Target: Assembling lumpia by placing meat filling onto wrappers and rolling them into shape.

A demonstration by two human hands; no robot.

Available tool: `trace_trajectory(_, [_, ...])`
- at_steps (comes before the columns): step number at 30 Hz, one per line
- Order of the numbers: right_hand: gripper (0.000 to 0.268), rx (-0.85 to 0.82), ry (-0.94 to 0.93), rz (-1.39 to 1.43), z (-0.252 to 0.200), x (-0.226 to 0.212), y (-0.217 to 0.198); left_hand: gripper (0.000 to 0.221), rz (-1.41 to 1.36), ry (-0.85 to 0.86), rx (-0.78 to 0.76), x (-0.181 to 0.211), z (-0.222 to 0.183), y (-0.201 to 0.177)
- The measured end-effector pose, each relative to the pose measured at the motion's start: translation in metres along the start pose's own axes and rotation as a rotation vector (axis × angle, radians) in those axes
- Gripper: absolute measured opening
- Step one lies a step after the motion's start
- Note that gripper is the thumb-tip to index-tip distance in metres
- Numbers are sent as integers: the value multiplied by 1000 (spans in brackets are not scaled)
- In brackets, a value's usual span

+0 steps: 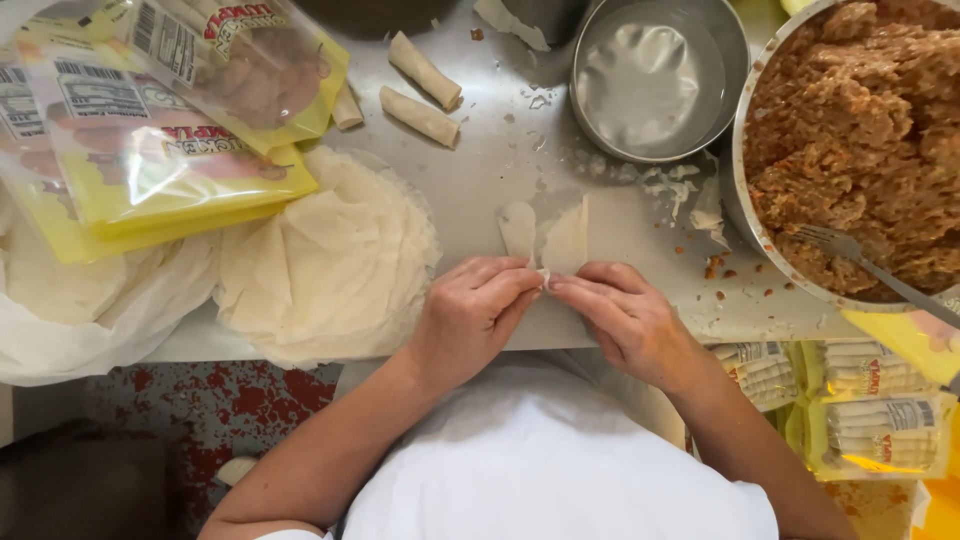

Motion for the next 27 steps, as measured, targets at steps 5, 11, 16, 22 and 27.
trace_trajectory(5, [28, -75, -38, -60, 2, 2, 2, 15, -26, 46, -6, 4, -1, 7])
trace_trajectory(11, [25, 49, 88, 43, -8, 7, 0, 46, 95, 148, -160, 4, -3, 11])
trace_trajectory(16, [26, -11, 81, -46, -10, 7, 2, 16, 148, 180, -165, 9, 2, 8])
trace_trajectory(22, [17, -8, 111, -25, 5, 15, -1, 8, 80, 22, -133, -18, 6, 11])
trace_trajectory(27, [11, 74, 38, -168, 7, 11, 0, 8, 219, 31, -92, -30, 24, 17])
Point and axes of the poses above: each hand's wrist, its own z-axis towards the middle knuckle, its own y-axis out of the palm, x = y × z, the point moved 4 cm from there along z, towards the middle knuckle, and after that the axes turned 7 degrees about x, right-handed, at the moved point
